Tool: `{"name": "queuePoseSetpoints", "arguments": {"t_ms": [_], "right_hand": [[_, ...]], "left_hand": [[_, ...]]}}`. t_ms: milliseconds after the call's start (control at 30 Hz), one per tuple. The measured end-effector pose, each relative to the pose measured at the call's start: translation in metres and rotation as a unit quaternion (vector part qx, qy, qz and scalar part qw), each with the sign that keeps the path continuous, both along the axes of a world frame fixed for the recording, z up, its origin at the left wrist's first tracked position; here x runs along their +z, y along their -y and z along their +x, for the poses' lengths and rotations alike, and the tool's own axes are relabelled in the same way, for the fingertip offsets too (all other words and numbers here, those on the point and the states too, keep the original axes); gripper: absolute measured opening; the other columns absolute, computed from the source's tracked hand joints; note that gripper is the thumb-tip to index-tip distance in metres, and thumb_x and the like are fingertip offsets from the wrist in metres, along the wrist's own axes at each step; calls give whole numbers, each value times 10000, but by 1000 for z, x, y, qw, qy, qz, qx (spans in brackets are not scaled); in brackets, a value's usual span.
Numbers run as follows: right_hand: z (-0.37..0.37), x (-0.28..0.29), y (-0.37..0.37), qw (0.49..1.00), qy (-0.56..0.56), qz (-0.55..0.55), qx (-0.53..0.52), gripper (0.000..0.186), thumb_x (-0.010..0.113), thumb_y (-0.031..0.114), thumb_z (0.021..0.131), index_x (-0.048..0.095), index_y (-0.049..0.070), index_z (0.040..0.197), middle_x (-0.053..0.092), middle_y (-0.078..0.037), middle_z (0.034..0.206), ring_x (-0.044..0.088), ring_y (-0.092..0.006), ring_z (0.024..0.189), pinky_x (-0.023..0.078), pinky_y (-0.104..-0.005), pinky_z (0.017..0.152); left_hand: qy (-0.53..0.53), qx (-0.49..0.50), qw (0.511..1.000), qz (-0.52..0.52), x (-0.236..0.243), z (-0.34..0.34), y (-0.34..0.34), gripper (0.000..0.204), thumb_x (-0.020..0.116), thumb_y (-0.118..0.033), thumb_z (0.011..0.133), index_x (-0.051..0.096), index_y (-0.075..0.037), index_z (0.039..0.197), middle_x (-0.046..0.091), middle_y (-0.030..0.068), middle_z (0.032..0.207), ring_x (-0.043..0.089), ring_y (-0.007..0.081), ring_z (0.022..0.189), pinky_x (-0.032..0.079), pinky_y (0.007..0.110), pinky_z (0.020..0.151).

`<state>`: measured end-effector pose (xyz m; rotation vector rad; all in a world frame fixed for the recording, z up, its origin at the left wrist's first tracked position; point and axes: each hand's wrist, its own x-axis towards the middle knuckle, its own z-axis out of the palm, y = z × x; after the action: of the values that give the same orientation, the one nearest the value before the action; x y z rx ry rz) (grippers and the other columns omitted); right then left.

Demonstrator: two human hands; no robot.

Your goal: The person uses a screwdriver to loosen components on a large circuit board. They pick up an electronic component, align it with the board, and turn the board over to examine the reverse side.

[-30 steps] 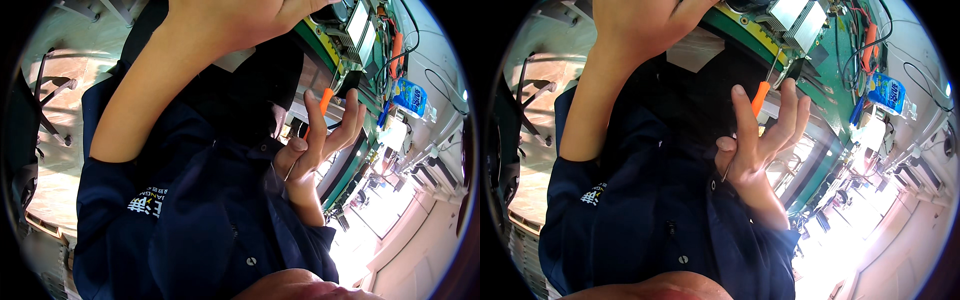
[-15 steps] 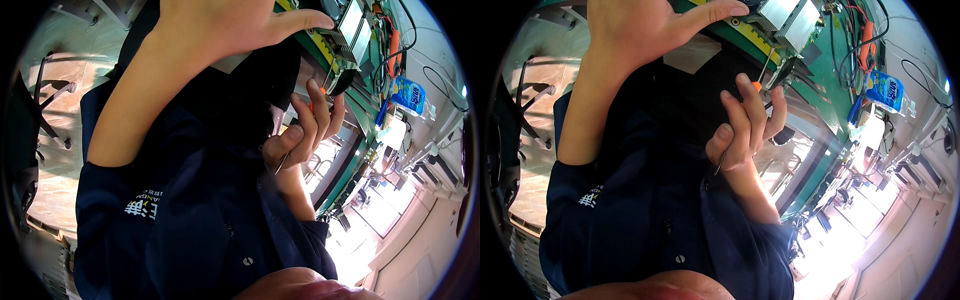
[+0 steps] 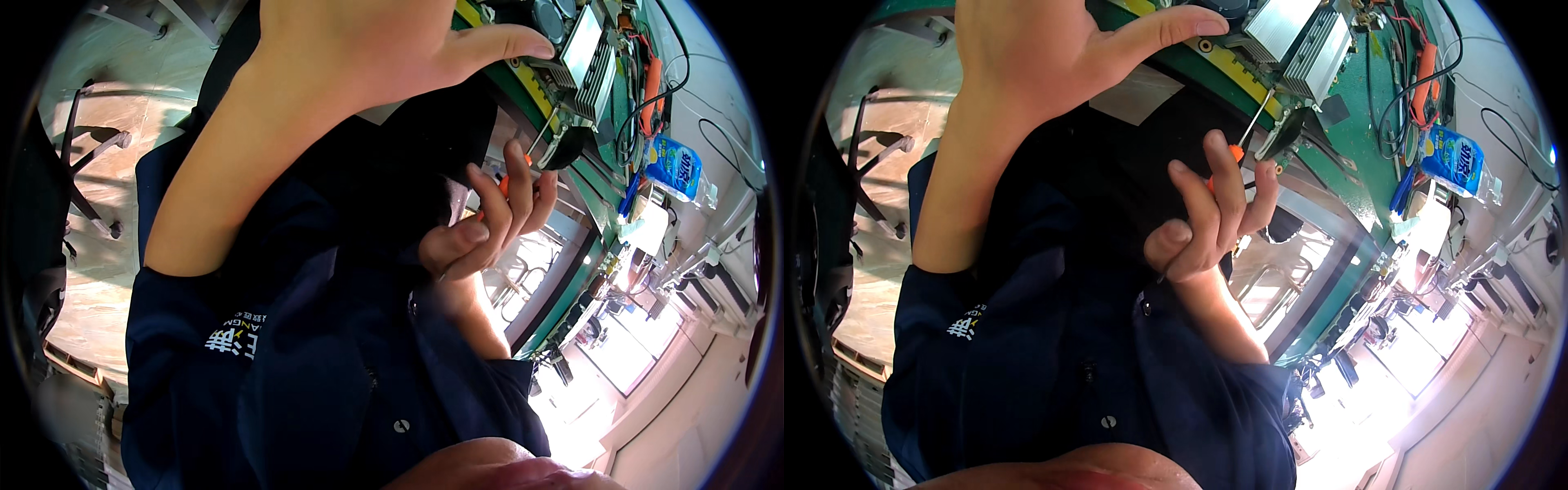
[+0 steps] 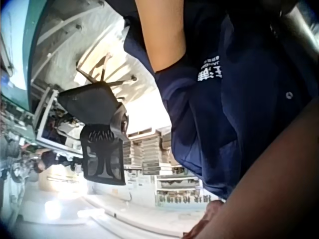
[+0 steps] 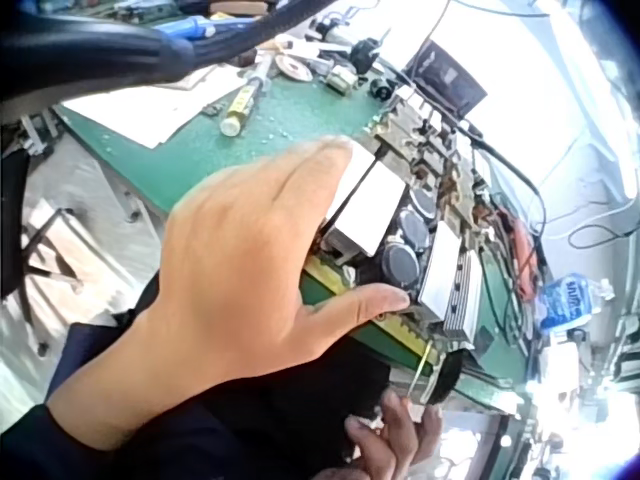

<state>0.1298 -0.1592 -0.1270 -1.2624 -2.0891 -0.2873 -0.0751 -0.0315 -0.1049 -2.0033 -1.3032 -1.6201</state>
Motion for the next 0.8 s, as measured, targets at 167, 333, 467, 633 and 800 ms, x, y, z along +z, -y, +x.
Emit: {"name": "queuePoseSetpoints", "arguments": {"t_ms": [167,333,467,633,800], "right_hand": [[9,21,7,999,-42,-1,1,753,119,511,1063,700,33,1098,597,-265,1284,561,-363,1143,410,-437,1020],[35,58,13,982,-155,6,108,992,57,736,976,625,-53,1174,520,-198,1129,611,-262,950,559,-340,822],[43,100,12,906,-330,-75,255,907,189,719,997,581,-71,1208,575,-229,977,655,-259,716,568,-299,557],[45,130,-19,965,-231,40,119,583,373,425,1091,672,-74,1130,692,-247,992,669,-254,753,528,-338,660],[8,135,-65,995,95,1,18,391,880,74,700,718,40,1054,633,-83,881,587,-205,800,470,-320,721]], "left_hand": [[3,20,998,61,-9,1,-4,824,731,-605,815,588,80,1250,672,247,1169,673,400,1009,537,415,848],[-8,26,999,41,-6,0,-3,841,723,-616,817,582,75,1276,666,254,1191,673,399,1025,533,423,865],[-15,21,1000,-15,3,-1,5,846,734,-598,814,569,75,1300,657,257,1210,669,397,1038,529,424,879],[-24,12,995,-101,18,-1,13,863,757,-577,794,558,79,1317,650,259,1221,663,401,1053,526,428,891],[-37,18,996,-84,17,-5,12,894,773,-569,778,536,89,1335,641,260,1234,655,400,1067,521,435,905]]}}
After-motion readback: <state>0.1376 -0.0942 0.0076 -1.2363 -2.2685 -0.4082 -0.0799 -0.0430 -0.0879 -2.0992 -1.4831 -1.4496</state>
